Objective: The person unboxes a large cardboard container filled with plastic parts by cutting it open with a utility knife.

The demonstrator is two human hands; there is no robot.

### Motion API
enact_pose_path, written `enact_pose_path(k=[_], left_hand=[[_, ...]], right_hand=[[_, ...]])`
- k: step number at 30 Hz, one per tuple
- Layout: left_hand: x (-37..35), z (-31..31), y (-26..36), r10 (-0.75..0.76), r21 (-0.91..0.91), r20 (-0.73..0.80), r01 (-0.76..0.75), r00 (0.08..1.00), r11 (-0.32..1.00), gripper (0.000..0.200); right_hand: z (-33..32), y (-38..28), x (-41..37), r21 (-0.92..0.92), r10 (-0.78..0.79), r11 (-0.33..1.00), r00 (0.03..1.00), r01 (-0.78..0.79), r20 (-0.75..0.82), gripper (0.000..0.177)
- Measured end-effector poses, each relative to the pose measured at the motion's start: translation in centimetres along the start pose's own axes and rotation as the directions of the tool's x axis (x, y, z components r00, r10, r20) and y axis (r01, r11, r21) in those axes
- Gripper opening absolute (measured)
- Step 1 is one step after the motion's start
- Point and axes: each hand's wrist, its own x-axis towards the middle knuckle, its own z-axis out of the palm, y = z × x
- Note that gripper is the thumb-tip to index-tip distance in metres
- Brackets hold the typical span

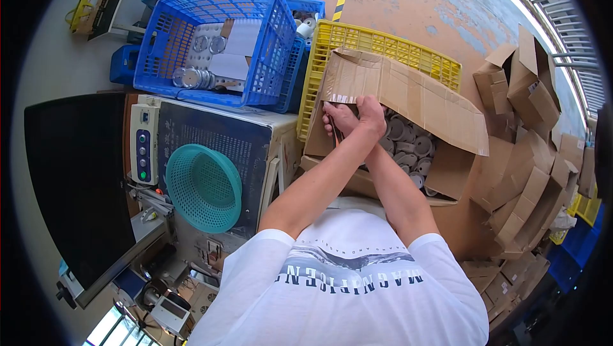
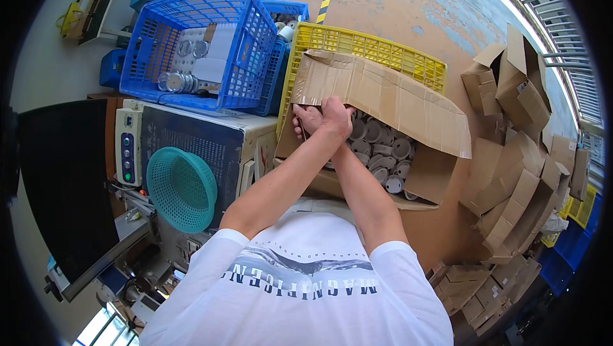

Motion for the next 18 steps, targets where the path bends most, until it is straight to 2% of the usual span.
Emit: enact_pose_path(k=[1, 2, 4, 6, 7, 8, 9, 11, 12, 13, 14, 15, 16, 17, 18], left_hand=[[0.1, -0.1, 0.3, -0.022, 0.162, 0.076, 0.01, 0.997, 0.987, 0.02], [-0.2, -0.7, 2.2, -0.055, 0.321, 0.15, 0.004, 0.987, 0.947, 0.019], [-0.7, -1.7, 6.2, -0.151, 0.609, 0.279, -0.053, 0.948, 0.792, 0.018], [-1.0, -2.1, 8.1, -0.276, 0.818, 0.363, -0.163, 0.89, 0.552, 0.016], [-0.2, -0.7, 5.3, -0.275, 0.818, 0.367, -0.168, 0.888, 0.551, 0.016], [1.1, 1.6, 0.8, 0.066, 0.384, 0.29, -0.179, 0.955, 0.906, 0.015], [2.2, 3.3, -1.8, 0.298, -0.165, 0.03, -0.289, 0.954, 0.943, 0.017], [2.9, 3.2, 4.9, 0.213, -0.536, 0.147, -0.103, 0.966, 0.838, 0.026], [5.3, 2.6, 3.9, 0.384, -0.362, 0.236, -0.286, 0.893, 0.887, 0.028], [6.8, 1.3, 4.9, 0.451, 0.226, 0.571, -0.66, 0.686, 0.717, 0.034], [5.3, 0.8, 8.5, 0.217, -0.113, 0.449, -0.186, 0.867, 0.976, 0.038], [5.5, 0.8, 9.2, 0.35, -0.186, 0.396, -0.299, 0.849, 0.936, 0.034], [5.9, 0.8, 10.7, 0.311, -0.192, 0.47, -0.248, 0.826, 0.949, 0.037], [6.2, 1.0, 12.3, 0.246, -0.146, 0.51, -0.199, 0.824, 0.969, 0.04], [6.4, 1.2, 13.8, 0.285, -0.184, 0.527, -0.22, 0.801, 0.958, 0.041]], right_hand=[[-0.1, -0.2, 0.2, -0.078, 0.015, 0.997, 1.0, -0.016, -0.014, 0.022], [-0.3, -0.3, 0.3, -0.081, 0.017, 0.997, 1.0, -0.019, -0.018, 0.022], [-0.2, -0.8, 0.1, -0.174, 0.031, 0.984, 0.999, -0.035, -0.022, 0.024], [-0.5, -0.4, 0.8, -0.228, 0.049, 0.973, 0.999, -0.044, 0.015, 0.024], [-0.5, -0.4, 1.0, -0.284, 0.07, 0.957, 0.996, -0.051, 0.055, 0.024], [0.8, -1.6, 0.1, -0.466, 0.1, 0.884, 0.968, 0.019, 0.23, 0.025], [2.9, -2.6, -1.0, -0.613, 0.163, 0.781, 0.909, 0.119, 0.384, 0.026], [6.1, -1.9, -1.7, -0.537, 0.058, 0.821, 0.908, 0.193, 0.415, 0.028], [6.1, -0.7, -0.9, -0.444, -0.076, 0.843, 0.884, 0.304, 0.46, 0.029], [5.1, 0.6, -0.3, -0.348, -0.219, 0.842, 0.851, 0.411, 0.477, 0.029], [3.2, 1.0, -2.0, -0.333, -0.277, 0.836, 0.86, 0.435, 0.429, 0.028], [0.4, 0.9, -4.0, -0.329, -0.34, 0.827, 0.871, 0.457, 0.355, 0.028], [-2.0, 0.6, -4.2, -0.386, -0.04, 0.909, 0.955, 0.156, 0.293, 0.026], [-4.2, -0.4, -7.3, -0.421, -0.089, 0.894, 0.982, 0.152, 0.164, 0.022], [-7.1, 0.0, -9.4, -0.41, -0.077, 0.908, 0.996, 0.087, 0.04, 0.022]])
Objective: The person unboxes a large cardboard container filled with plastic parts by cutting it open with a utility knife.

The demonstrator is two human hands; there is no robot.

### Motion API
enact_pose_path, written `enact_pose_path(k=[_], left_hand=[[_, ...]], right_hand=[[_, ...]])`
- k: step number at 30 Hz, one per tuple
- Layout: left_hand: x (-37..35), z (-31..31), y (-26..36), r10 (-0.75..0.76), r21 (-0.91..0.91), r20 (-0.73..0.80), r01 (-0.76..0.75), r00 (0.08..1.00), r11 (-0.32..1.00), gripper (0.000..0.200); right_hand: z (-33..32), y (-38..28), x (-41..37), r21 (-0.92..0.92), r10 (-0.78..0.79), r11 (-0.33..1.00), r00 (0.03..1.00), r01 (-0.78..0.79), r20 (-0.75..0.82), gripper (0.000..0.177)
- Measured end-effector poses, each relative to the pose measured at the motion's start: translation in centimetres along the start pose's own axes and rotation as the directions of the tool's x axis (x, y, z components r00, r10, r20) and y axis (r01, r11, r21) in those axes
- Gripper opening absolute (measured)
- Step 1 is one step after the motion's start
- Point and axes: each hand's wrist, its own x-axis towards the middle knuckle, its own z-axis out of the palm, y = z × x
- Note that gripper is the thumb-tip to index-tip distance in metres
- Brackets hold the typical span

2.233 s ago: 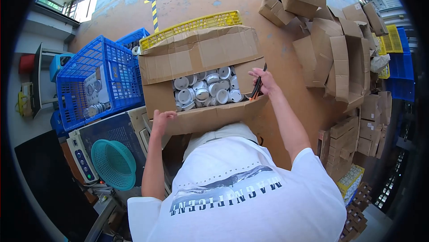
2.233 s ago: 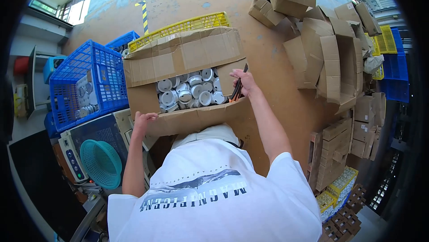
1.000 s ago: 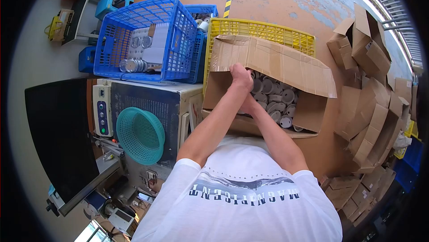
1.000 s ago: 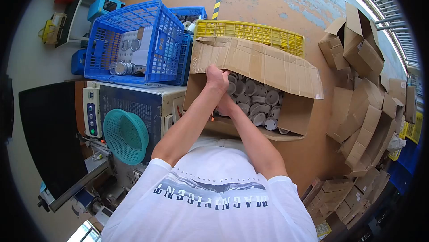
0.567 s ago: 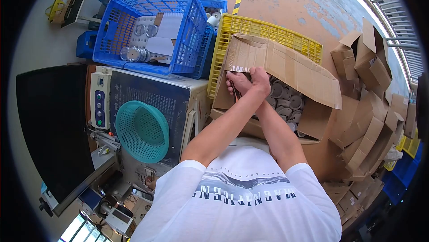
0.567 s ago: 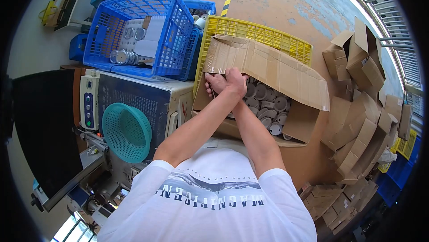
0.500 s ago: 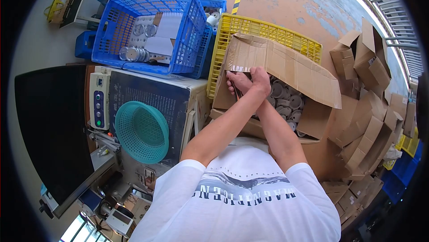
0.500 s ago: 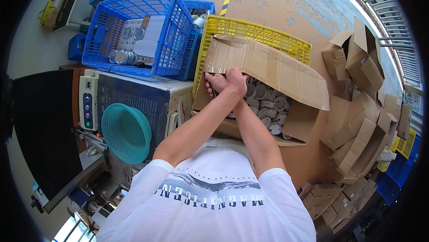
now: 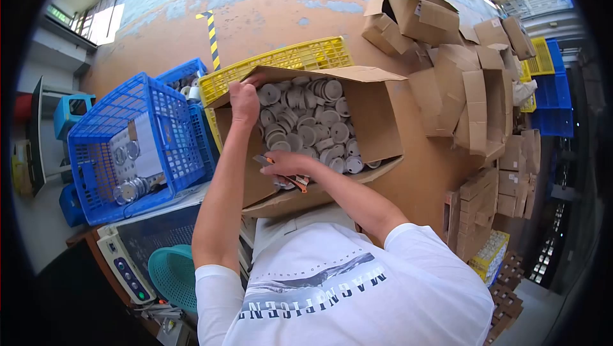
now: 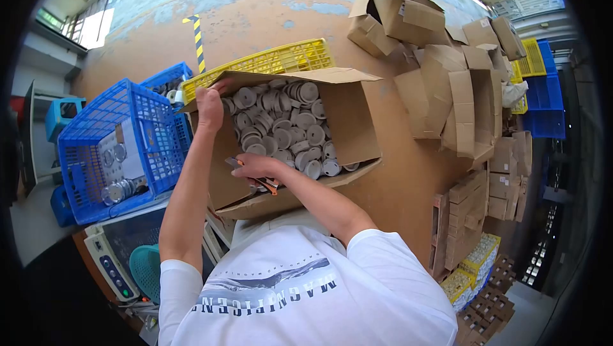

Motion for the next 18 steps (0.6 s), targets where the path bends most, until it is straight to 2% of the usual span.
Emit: enact_pose_path(k=[1, 3, 5, 6, 7, 8, 9, 11, 13, 15, 17, 18], left_hand=[[2.1, -0.9, -1.9, 0.1, 0.043, 0.024, -0.101, 0.995, 0.994, 0.04], [4.5, -1.6, -0.5, 0.122, 0.44, -0.015, -0.103, 0.992, 0.892, 0.039], [8.4, -2.6, -2.9, 0.134, 0.579, 0.031, -0.127, 0.991, 0.806, 0.037], [7.0, 0.1, 2.3, 0.011, 0.741, 0.034, -0.033, 0.999, 0.671, 0.034], [7.6, 0.3, 1.2, 0.007, 0.747, 0.043, -0.037, 0.999, 0.664, 0.034], [8.7, 0.0, -0.7, 0.237, 0.767, 0.136, -0.253, 0.962, 0.59, 0.033], [9.6, -0.2, -1.9, 0.444, 0.761, 0.234, -0.447, 0.865, 0.47, 0.031], [9.3, 0.3, -1.1, 0.371, 0.81, 0.237, -0.394, 0.898, 0.435, 0.03], [8.1, 0.6, -0.1, 0.243, 0.85, 0.09, -0.202, 0.966, 0.487, 0.03], [6.2, 0.5, -0.4, 0.247, 0.867, 0.042, -0.158, 0.968, 0.473, 0.025], [4.3, -1.2, -1.2, 0.326, 0.904, -0.009, -0.131, 0.945, 0.407, 0.019], [3.9, -2.6, -1.6, 0.33, 0.92, -0.027, -0.105, 0.944, 0.377, 0.019]], right_hand=[[-2.0, 1.5, -1.8, 0.02, 0.059, 0.998, 0.995, -0.057, -0.081, 0.022], [-5.8, 6.5, -4.8, 0.129, 0.059, 0.991, 0.948, -0.019, -0.311, 0.022], [-8.8, 8.9, -9.1, 0.227, 0.098, 0.974, 0.88, 0.012, -0.465, 0.02], [-10.1, 10.3, -10.8, 0.215, 0.094, 0.976, 0.84, 0.027, -0.535, 0.021], [-11.4, 11.6, -12.1, 0.201, 0.09, 0.979, 0.795, 0.041, -0.6, 0.021], [-13.1, 12.5, -13.2, 0.214, 0.064, 0.971, 0.74, 0.11, -0.67, 0.024], [-15.0, 13.1, -14.0, 0.222, 0.045, 0.959, 0.677, 0.177, -0.735, 0.026], [-19.9, 12.7, -15.1, 0.179, 0.038, 0.942, 0.442, 0.283, -0.896, 0.029], [-25.4, 10.8, -15.1, 0.069, -0.045, 0.916, 0.271, 0.394, -0.962, 0.032], [-30.2, 8.8, -14.2, 0.033, -0.057, 0.926, 0.228, 0.375, -0.972, 0.042], [-34.6, 8.5, -11.9, 0.034, -0.106, 0.897, 0.29, 0.44, -0.951, 0.049], [-35.8, 7.7, -11.3, 0.099, -0.086, 0.877, 0.356, 0.47, -0.93, 0.049]])
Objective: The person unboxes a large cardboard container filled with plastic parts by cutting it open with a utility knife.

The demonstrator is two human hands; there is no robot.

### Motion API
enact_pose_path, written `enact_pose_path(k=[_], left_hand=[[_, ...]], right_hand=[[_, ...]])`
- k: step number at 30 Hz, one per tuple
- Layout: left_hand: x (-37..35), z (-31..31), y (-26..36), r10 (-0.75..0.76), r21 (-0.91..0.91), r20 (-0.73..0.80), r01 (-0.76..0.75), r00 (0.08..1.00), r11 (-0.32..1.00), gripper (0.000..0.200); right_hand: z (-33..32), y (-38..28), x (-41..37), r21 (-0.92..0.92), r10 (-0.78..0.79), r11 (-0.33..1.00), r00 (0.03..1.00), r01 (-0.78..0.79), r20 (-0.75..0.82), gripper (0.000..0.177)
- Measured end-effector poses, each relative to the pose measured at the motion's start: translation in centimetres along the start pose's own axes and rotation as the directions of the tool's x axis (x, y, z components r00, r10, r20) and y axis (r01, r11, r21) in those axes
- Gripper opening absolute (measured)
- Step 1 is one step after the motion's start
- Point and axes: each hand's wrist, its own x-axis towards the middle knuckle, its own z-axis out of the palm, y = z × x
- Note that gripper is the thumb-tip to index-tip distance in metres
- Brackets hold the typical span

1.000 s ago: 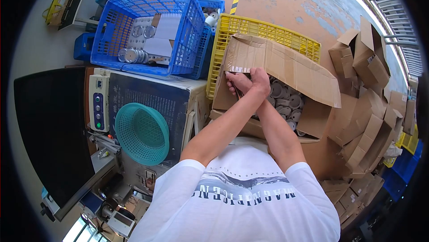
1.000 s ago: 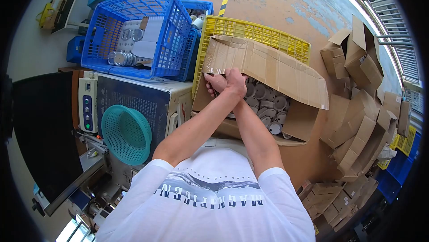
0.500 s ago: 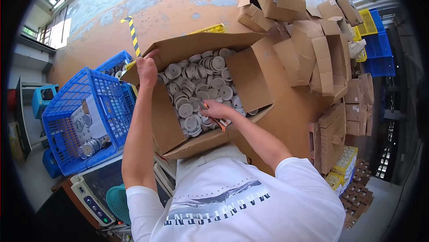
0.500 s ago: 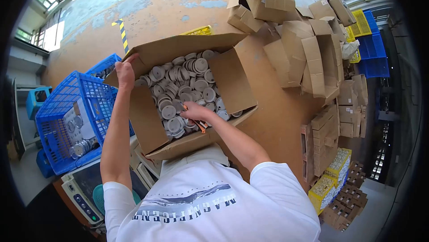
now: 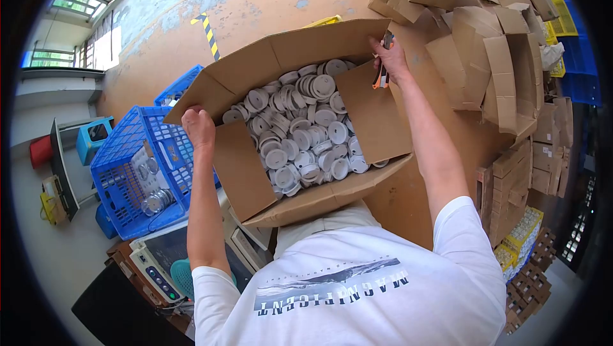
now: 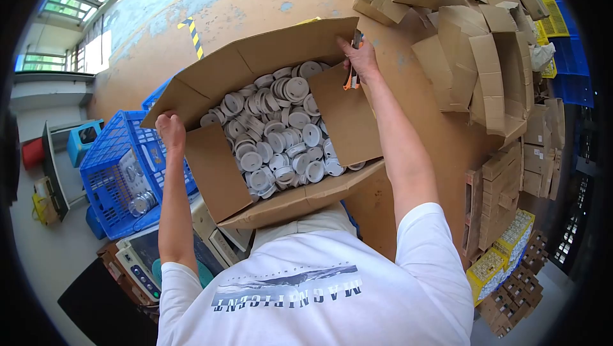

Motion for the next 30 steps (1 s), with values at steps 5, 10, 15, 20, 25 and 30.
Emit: enact_pose_path(k=[5, 10, 15, 20, 25, 30], left_hand=[[-1.6, 1.6, -7.4, -0.08, 0.204, -0.179, 0.117, 0.981, 0.972, 0.024], [1.7, 6.7, -10.8, -0.398, -0.077, -0.327, 0.396, 0.857, 0.915, 0.028], [5.9, 7.3, -11.5, -0.57, 0.331, 0.126, 0.507, 0.812, 0.796, 0.035], [7.5, 12.0, -17.1, -0.641, 0.682, 0.559, 0.147, 0.527, 0.716, 0.039], [6.4, 8.3, -9.7, -0.556, 0.65, 0.405, 0.198, 0.726, 0.733, 0.034], [1.2, 2.6, -8.0, -0.009, 0.41, -0.142, 0.067, 0.99, 0.91, 0.028]], right_hand=[[1.0, 0.5, 4.3, -0.097, 0.12, 0.989, 0.992, -0.115, 0.046, 0.054], [2.1, -1.1, 6.8, -0.295, 0.271, 0.925, 0.96, -0.239, 0.074, 0.057], [5.9, -0.6, 9.9, -0.643, 0.392, 0.685, 0.917, -0.343, -0.072, 0.056], [8.9, 1.8, 11.3, -0.997, 0.27, 0.059, 0.96, 0.059, 0.073, 0.049], [8.1, -0.1, 7.9, -0.991, 0.12, 0.041, 0.984, 0.128, 0.132, 0.043], [5.1, 0.2, -5.7, -0.692, -0.132, 0.473, 0.821, 0.545, 0.556, 0.02]])
